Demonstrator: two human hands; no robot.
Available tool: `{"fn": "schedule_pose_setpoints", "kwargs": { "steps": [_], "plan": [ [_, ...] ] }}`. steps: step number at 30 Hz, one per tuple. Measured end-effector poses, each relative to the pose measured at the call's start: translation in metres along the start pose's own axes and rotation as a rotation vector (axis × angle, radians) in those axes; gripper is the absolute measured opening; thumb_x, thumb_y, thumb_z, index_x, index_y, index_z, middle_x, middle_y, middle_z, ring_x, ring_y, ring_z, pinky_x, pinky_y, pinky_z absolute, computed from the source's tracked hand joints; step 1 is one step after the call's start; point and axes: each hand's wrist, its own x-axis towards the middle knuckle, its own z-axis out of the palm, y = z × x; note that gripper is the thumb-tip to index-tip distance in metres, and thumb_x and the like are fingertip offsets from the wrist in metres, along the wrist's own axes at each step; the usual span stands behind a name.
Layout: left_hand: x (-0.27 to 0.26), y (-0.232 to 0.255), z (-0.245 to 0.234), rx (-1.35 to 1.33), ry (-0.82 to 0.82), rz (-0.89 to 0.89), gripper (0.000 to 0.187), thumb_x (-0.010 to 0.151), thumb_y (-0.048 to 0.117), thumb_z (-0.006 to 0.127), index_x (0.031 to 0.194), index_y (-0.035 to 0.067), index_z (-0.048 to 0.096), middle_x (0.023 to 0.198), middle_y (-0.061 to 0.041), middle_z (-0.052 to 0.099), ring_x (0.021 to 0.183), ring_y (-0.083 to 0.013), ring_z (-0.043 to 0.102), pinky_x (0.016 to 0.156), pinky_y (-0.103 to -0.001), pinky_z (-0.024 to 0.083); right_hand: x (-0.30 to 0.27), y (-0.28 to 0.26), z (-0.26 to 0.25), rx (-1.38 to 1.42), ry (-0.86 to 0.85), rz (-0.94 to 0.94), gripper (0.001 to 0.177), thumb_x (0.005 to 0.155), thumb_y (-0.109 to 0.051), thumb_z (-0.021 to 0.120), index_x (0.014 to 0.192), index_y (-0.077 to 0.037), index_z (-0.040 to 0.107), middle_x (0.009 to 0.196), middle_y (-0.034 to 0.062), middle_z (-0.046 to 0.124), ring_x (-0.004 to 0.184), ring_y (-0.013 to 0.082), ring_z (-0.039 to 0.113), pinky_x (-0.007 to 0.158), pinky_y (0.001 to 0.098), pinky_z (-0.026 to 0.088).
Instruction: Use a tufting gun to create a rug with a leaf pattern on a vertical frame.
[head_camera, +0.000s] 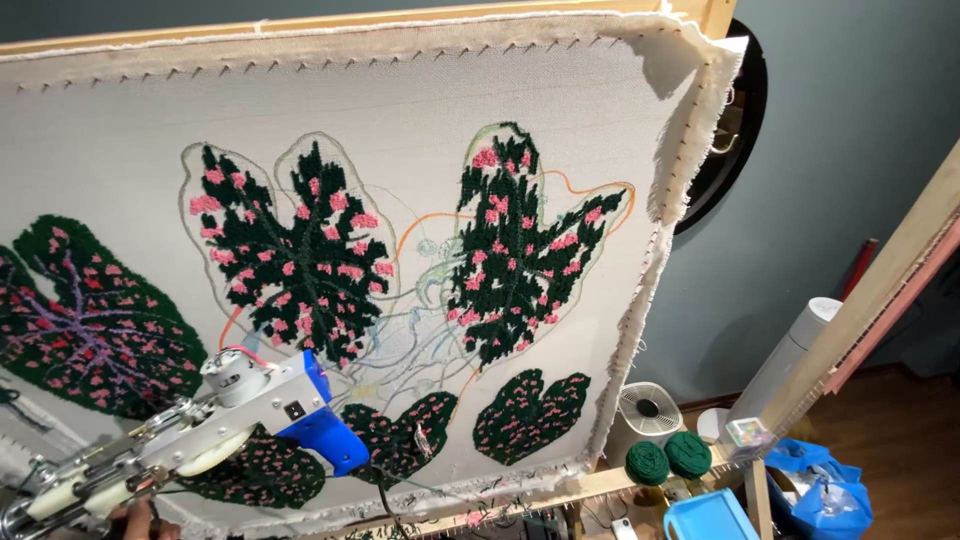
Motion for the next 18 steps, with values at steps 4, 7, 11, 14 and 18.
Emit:
{"fn": "schedule_pose_setpoints", "kwargs": {
  "steps": [4,7,11,14,18],
  "plan": [
    [0.002,-0.009,-0.017,-0.210,-0.002,-0.137,0.022,0.107,0.026,0.049,0.123,0.016,0.062,0.092,-0.012,0.064,0.054,-0.0130,0.046,0.044,-0.028,0.033,0.095,0.052,0.052,0.039,0.280,0.018,0.059,0.114,-0.046,0.039,0.119,-0.004,0.080,0.106,0.0259,0.074,0.113,0.0378,0.064,0.102,0.0432,0.045],
    [0.002,-0.017,-0.030,-0.371,-0.009,-0.239,0.023,0.108,0.031,0.044,0.119,0.019,0.060,0.093,-0.011,0.062,0.046,-0.0120,0.040,0.033,-0.030,0.028,0.108,-0.202,-0.025,0.740,0.219,-0.250,0.052,0.110,-0.041,0.039,0.137,-0.004,0.064,0.144,0.0137,0.063,0.137,0.0230,0.054,0.116,0.0331,0.035],
    [-0.071,0.053,0.041,-0.290,0.167,0.010,0.019,0.114,0.015,0.055,0.127,0.005,0.064,0.119,-0.011,0.070,0.056,-0.0170,0.047,0.051,-0.035,0.036,0.039,-0.513,-0.141,1.325,-0.048,-0.156,0.045,0.107,-0.031,0.044,0.136,0.000,0.057,0.149,0.0131,0.055,0.142,0.0299,0.048,0.118,0.0450,0.035],
    [-0.086,0.065,0.056,-0.533,0.096,-0.032,0.020,0.110,0.011,0.055,0.129,0.007,0.061,0.119,-0.011,0.070,0.057,-0.0124,0.047,0.051,-0.032,0.039,0.017,-0.615,-0.170,1.757,-0.452,-0.539,0.056,0.107,-0.038,0.035,0.142,0.002,0.050,0.154,0.0161,0.049,0.143,0.0428,0.048,0.117,0.0506,0.035],
    [-0.092,0.055,0.051,-0.541,0.103,-0.107,0.020,0.110,0.011,0.053,0.126,0.002,0.061,0.113,-0.011,0.070,0.056,-0.0136,0.044,0.051,-0.036,0.040,0.008,-0.666,-0.181,1.964,-0.778,-0.687,0.052,0.114,-0.038,0.037,0.135,0.005,0.057,0.141,0.0189,0.062,0.140,0.0364,0.054,0.122,0.0493,0.043]
  ]
}}
